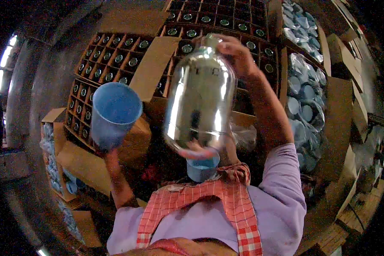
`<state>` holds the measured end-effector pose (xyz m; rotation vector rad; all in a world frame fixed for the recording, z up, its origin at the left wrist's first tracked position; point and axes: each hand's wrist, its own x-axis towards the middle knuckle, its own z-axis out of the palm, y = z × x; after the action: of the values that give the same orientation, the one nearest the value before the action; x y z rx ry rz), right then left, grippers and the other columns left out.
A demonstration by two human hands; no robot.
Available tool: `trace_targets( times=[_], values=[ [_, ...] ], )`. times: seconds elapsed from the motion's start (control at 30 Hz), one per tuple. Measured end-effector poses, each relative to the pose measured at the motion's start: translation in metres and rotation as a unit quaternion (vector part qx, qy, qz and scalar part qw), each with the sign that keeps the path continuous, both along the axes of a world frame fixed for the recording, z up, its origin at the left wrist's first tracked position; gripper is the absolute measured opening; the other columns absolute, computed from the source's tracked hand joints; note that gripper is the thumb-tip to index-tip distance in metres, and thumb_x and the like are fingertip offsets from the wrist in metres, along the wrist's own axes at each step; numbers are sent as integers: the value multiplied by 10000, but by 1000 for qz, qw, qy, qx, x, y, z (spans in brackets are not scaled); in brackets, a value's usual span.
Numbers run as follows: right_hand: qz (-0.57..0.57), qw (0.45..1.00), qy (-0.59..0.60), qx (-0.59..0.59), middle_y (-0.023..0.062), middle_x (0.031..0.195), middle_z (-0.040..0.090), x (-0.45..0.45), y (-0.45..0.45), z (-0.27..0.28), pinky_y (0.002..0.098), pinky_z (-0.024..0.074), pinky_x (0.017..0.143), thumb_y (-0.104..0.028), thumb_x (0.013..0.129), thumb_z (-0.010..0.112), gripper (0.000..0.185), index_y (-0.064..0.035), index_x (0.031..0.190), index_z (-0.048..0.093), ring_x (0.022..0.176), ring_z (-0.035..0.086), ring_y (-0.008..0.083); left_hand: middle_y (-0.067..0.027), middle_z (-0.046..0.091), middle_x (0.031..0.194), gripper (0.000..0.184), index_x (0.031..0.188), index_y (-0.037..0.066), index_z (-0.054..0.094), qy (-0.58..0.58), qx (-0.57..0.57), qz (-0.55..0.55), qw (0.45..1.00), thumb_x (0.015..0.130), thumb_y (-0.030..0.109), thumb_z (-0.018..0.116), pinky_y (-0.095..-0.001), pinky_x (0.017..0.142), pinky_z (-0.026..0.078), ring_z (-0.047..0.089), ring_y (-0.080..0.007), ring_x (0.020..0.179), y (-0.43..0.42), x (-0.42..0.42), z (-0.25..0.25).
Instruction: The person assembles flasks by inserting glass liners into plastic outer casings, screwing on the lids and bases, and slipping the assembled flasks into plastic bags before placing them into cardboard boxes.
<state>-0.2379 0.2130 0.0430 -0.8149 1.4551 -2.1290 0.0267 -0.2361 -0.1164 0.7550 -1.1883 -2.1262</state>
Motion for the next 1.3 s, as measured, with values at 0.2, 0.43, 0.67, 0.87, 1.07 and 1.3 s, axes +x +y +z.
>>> trace_targets(
  times=[0.2, 0.43, 0.67, 0.87, 1.07, 1.3],
  values=[
    [83, 981, -173, 40, 113, 1005, 549, 125, -27, -1, 249, 474, 734, -338, 774, 628, 520, 36, 1108, 488, 878, 568, 161, -138, 512, 1191, 618, 1229, 13, 458, 41, 65, -167, 983, 797, 455, 457, -440, 843, 447, 520, -289, 1049, 44, -20, 37],
    [-67, 965, -52, 248, 82, 760, 588, 203, -36, 8, 273, 439, 642, -304, 803, 651, 403, 32, 1003, 554, 712, 524, 120, -141, 515, 1192, 618, 1227, 8, 463, 61, 87, -332, 937, 792, 447, 458, -428, 857, 441, 518, -289, 1055, 83, -20, 62],
    [-255, 933, 67, 244, 120, 733, 628, 237, -39, 21, 259, 458, 502, -78, 805, 639, 166, 24, 904, 553, 578, 605, 156, -143, 517, 1194, 618, 1225, 3, 468, 76, 113, -445, 885, 786, 439, 460, -415, 872, 435, 515, -288, 1062, 110, 4, 58],
    [-254, 958, -83, 106, 82, 774, 634, 252, -2, 9, 240, 491, 558, -1, 805, 599, 130, -3, 929, 562, 639, 608, 130, -143, 525, 1188, 613, 1217, -1, 478, 58, 130, -433, 890, 785, 432, 454, -396, 883, 430, 514, -282, 1065, 125, 39, 32],
    [-225, 927, 237, 182, 136, 1112, 581, 281, 3, 2, 325, 480, 810, -18, 672, 690, 387, -18, 1040, 572, 973, 582, 245, -111, 600, 1045, 435, 1083, 28, 573, 69, 136, -362, 920, 852, 373, 444, -377, 842, 442, 554, -237, 977, 67, 42, -76],
    [-307, 864, 291, 273, 134, 1287, 480, 272, 15, 4, 412, 338, 977, -246, 662, 722, 710, -35, 1277, 436, 1165, 442, 315, -120, 583, 1071, 501, 1178, 15, 529, 92, 165, -360, 914, 827, 371, 522, -363, 896, 423, 548, -232, 1009, 158, 16, 101]
  ],
)
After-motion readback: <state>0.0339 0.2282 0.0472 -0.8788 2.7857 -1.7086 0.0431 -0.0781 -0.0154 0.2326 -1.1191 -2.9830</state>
